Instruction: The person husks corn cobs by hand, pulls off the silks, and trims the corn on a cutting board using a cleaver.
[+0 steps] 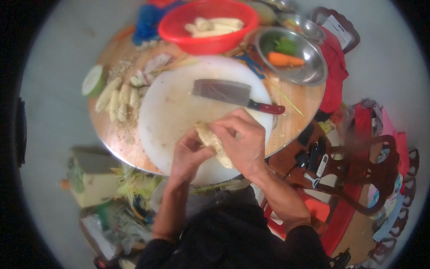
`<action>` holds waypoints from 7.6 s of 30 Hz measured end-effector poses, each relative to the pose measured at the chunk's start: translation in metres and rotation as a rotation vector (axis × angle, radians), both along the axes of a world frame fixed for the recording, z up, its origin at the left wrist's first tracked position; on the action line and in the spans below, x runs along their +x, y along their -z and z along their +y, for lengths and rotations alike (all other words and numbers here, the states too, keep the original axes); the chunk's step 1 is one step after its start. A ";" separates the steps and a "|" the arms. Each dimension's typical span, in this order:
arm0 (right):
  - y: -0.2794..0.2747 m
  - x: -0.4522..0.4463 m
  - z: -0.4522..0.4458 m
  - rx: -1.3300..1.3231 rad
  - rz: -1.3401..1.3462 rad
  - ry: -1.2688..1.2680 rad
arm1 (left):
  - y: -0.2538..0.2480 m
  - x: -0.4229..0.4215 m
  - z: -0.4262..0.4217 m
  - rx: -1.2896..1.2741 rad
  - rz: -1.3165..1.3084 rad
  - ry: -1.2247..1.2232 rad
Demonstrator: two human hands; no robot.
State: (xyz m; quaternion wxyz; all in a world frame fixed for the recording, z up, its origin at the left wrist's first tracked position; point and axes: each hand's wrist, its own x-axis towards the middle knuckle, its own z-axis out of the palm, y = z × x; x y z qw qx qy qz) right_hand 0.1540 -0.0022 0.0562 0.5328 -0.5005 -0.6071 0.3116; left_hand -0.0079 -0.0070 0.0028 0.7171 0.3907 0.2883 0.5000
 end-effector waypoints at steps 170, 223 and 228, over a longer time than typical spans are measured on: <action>0.030 0.014 -0.037 0.017 -0.324 0.148 | 0.014 -0.016 -0.026 -0.177 -0.436 -0.095; 0.054 0.004 -0.028 -0.423 -0.056 0.145 | 0.016 -0.015 -0.024 -0.258 -0.457 -0.148; 0.026 -0.017 -0.063 -0.196 -0.448 0.012 | 0.008 -0.007 -0.021 -0.275 -0.320 -0.217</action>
